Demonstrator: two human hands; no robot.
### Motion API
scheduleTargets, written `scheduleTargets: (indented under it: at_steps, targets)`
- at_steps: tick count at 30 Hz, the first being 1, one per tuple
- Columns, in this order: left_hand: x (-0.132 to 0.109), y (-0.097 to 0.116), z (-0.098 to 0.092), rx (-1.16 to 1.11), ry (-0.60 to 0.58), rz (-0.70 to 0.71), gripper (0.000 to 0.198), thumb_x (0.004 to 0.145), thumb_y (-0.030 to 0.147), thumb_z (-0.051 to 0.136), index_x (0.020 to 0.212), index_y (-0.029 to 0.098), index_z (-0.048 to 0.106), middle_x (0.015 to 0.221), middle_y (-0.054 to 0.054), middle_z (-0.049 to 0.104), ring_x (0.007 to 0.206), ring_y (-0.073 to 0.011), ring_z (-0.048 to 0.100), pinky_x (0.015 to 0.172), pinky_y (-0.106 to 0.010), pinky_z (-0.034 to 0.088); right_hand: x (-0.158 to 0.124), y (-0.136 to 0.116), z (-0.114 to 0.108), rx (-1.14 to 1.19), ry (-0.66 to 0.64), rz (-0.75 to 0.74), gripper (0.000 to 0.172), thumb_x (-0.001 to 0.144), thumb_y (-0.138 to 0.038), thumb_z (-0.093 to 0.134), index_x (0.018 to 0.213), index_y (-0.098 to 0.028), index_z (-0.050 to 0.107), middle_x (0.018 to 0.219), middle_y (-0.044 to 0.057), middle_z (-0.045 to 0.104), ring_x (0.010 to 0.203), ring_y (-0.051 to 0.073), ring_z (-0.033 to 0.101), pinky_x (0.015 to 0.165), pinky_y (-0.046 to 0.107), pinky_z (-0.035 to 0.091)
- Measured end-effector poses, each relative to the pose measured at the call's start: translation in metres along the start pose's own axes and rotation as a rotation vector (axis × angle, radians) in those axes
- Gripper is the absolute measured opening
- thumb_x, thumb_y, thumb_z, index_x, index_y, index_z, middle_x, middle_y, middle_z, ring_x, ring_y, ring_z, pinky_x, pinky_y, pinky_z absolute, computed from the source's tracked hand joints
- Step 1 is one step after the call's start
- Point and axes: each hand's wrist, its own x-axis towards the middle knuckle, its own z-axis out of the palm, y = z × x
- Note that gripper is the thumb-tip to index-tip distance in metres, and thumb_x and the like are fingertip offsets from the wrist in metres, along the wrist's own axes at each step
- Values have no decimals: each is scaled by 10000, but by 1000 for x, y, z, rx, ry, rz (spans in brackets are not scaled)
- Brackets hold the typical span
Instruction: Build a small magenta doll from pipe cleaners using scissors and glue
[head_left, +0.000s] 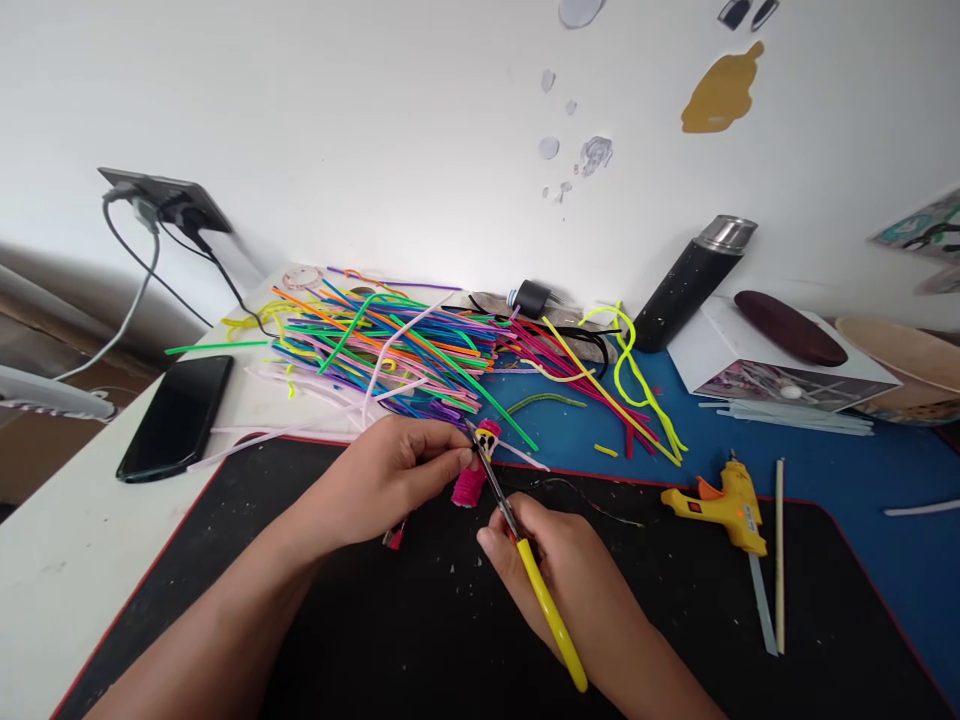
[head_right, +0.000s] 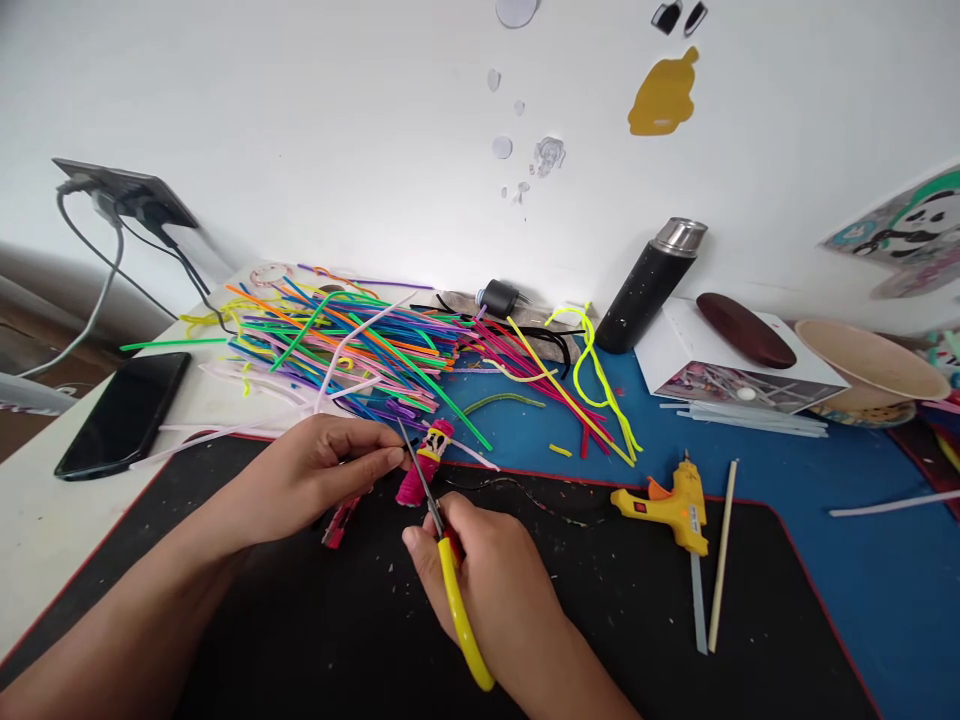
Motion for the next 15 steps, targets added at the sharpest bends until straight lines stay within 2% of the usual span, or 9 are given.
scheduleTargets:
  at_steps: [4,7,10,15]
  targets:
    - [0,0,0,34,6,19,343,1064,375,574,846,179,752,718,27,653,621,-100,496,538,-185,357,-1,2,-1,20,-13,4,250,1011,-465,630,900,-242,637,710,-11,678,604,165,623,610,244,423]
    - [1,-2,1,25,9,13,348,1064,387,577,851,177,755,702,29,635,600,-96,478,528,-179,365,0,2,0,50,-12,35,303,1034,-484,595,851,-243,607,689,-13,658,598,161,623,602,239,413]
    - [2,-4,2,2,10,-12,355,1063,392,569,847,175,749,653,40,580,527,-85,393,467,-183,320,2,0,1,26,14,75,351,1052,-483,550,791,-248,552,631,-26,585,555,153,564,563,241,373]
    - [5,-6,4,-49,5,-23,363,1056,386,571,804,169,717,593,58,471,502,-78,307,444,-189,243,2,-3,6,-21,63,86,327,1042,-426,533,764,-253,529,589,-31,511,524,152,480,523,249,319]
